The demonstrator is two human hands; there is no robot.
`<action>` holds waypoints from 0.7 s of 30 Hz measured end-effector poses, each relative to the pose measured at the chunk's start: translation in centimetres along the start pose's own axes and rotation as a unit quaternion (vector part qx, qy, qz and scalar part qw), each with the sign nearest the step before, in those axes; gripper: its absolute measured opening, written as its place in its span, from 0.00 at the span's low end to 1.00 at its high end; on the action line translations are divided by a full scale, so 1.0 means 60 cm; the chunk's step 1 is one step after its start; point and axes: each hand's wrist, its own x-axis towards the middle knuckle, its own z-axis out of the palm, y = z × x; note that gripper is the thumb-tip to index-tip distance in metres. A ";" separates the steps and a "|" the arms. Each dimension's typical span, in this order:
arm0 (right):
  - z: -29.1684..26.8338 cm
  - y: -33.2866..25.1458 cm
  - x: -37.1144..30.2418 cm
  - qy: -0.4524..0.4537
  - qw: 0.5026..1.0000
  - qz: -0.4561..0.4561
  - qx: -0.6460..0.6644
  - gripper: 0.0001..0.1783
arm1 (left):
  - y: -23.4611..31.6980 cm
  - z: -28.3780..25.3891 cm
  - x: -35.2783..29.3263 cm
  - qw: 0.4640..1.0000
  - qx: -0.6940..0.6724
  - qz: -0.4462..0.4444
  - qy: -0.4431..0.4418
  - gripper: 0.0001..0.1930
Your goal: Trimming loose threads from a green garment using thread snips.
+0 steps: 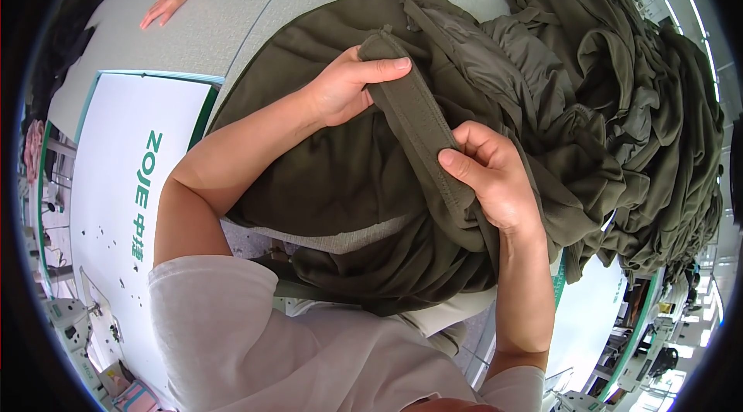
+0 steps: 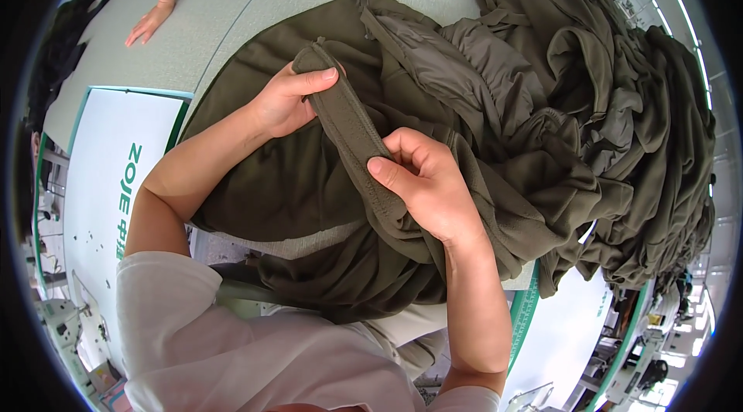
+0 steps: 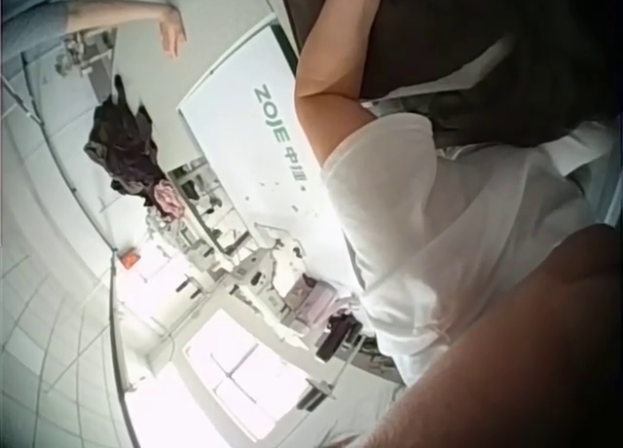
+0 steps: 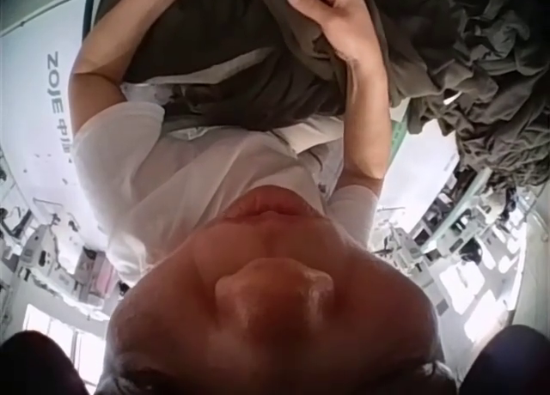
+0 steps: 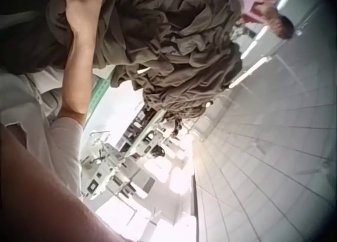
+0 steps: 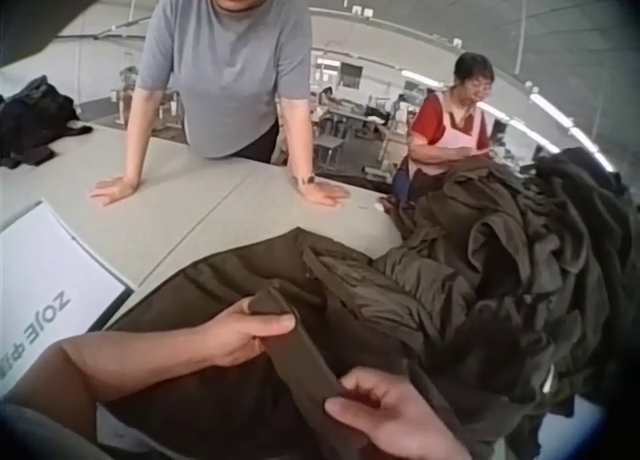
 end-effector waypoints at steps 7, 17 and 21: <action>0.018 -0.041 0.031 0.047 0.998 0.014 -0.029 0.09 | 0.000 0.003 -0.001 0.999 0.023 -0.003 -0.026 0.10; 0.019 -0.051 0.084 0.018 0.997 0.041 -0.064 0.06 | -0.002 -0.002 -0.001 0.997 0.064 -0.015 -0.033 0.11; 0.021 -0.049 0.084 0.017 0.997 0.058 -0.044 0.05 | -0.005 -0.007 -0.001 0.996 0.076 -0.026 -0.040 0.12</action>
